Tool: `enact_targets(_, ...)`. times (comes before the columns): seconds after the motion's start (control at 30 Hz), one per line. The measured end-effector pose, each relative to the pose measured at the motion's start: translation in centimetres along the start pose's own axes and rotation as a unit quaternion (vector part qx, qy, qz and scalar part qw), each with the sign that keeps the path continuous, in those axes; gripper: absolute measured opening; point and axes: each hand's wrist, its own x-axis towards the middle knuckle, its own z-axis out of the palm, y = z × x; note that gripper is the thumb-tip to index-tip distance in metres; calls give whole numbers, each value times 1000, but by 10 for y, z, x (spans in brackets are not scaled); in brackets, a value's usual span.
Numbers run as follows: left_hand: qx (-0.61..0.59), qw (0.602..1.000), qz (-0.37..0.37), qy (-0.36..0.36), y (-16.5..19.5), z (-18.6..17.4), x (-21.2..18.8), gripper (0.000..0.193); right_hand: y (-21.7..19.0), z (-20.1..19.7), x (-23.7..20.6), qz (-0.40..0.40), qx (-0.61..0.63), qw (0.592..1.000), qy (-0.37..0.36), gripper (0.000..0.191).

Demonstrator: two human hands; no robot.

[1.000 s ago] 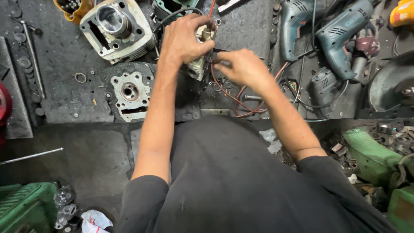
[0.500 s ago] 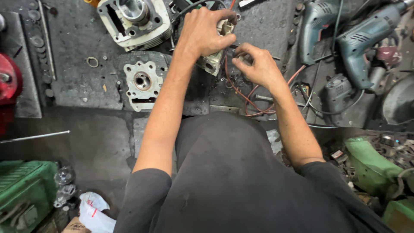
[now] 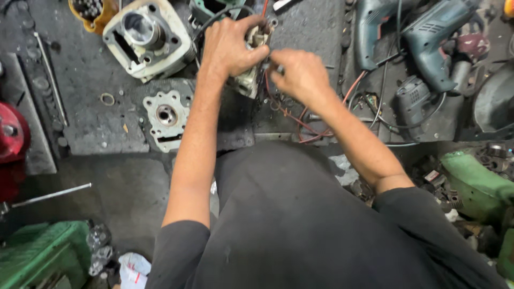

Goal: The person works at a cluttered repair bench handling a small engine cylinder head and other engine components. They pick up and reposition the cylinder head, scrub its surfaces with a hand-held wire brush, tap and work on the part with a hammer-like tool, and handle small fasteners and nearby parts.

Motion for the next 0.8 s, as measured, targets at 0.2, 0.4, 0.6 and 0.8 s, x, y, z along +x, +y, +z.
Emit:
enact_targets(0.2, -12, 1000, -8, -9, 2, -5, 1, 46, 1, -8, 11, 22, -46, 997, -55, 22)
enact_targets(0.4, -11, 1000, -13, -5, 4, -3, 3, 45, 1, -16, 16, 2, -19, 996, -90, 22)
enact_targets(0.6, -6, 1000, -10, -4, 5, -4, 1, 46, -7, -12, 16, -30, -85, 993, -78, 25)
enact_targets(0.8, -7, 1000, -3, -9, 8, -7, 3, 42, -2, -8, 12, 5, -56, 998, -40, 26)
